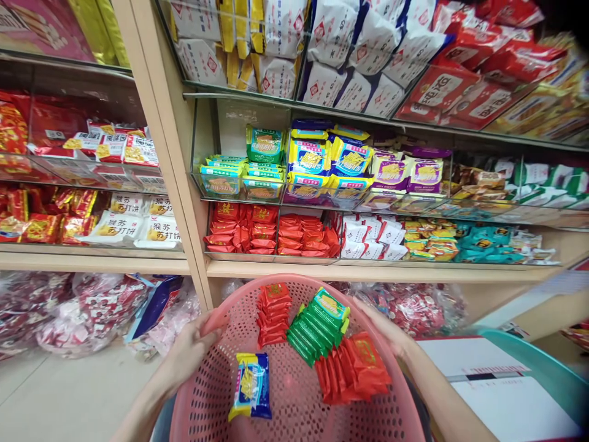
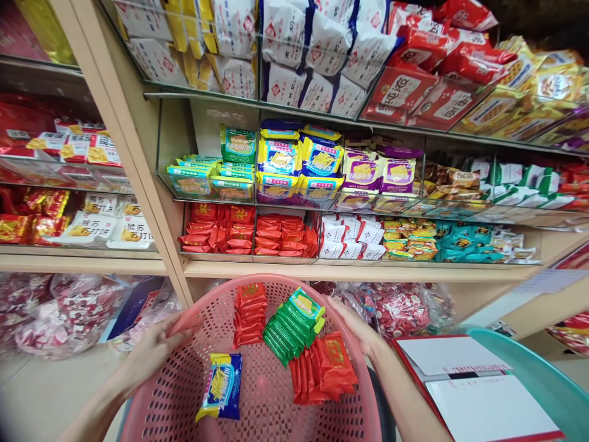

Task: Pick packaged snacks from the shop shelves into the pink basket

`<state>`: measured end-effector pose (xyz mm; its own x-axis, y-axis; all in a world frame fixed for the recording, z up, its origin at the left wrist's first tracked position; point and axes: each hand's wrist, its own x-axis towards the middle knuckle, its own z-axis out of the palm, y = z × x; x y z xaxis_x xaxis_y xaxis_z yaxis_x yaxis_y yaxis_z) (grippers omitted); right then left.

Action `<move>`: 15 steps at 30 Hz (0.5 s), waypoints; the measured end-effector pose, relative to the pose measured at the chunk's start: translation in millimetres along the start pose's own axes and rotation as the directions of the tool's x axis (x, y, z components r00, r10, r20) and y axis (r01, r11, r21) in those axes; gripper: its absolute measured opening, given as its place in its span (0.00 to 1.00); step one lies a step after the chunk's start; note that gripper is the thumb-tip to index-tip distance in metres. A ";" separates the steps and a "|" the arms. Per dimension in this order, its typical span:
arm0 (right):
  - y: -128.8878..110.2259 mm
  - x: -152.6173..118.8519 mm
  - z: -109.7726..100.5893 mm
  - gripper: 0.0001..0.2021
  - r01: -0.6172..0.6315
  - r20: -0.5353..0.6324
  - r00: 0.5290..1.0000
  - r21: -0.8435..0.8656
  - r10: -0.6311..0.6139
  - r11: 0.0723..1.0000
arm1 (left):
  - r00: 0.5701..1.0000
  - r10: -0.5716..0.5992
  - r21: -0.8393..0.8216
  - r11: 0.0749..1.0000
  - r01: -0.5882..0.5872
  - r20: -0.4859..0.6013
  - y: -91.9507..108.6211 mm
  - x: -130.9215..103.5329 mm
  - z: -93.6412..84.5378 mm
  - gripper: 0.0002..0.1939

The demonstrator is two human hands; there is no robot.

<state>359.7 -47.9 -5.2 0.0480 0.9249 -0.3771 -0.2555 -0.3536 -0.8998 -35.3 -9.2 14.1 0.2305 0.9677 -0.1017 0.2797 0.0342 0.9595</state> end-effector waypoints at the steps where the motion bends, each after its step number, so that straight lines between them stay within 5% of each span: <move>1: 3.7 -4.1 4.1 0.25 -0.061 0.060 0.997 0.064 0.057 0.996 | 1.000 -0.006 0.002 1.000 0.006 0.002 0.7 0.1 0.1 0.26; 4: 10.1 -14.8 12.7 0.26 -0.180 0.167 0.974 0.182 0.150 0.967 | 1.000 -0.001 0.024 1.000 0.001 0.015 2.6 1.6 -1.8 0.25; 8: 20.0 -25.3 11.5 0.22 -0.192 0.183 0.973 0.291 0.142 0.937 | 0.998 0.033 0.068 0.997 -0.036 0.045 3.6 9.4 -6.3 0.23; 15: 43.5 -39.4 -2.9 0.22 0.042 -0.188 0.982 0.125 -0.018 0.991 | 0.984 0.018 0.043 0.999 -0.026 0.178 -5.9 35.0 -7.6 0.26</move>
<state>349.5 -100.1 -30.2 0.2335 0.8883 -0.3955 -0.3723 -0.2941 -0.8803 -35.9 26.4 7.0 0.3980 0.9081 -0.1300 0.3134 -0.0014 0.9496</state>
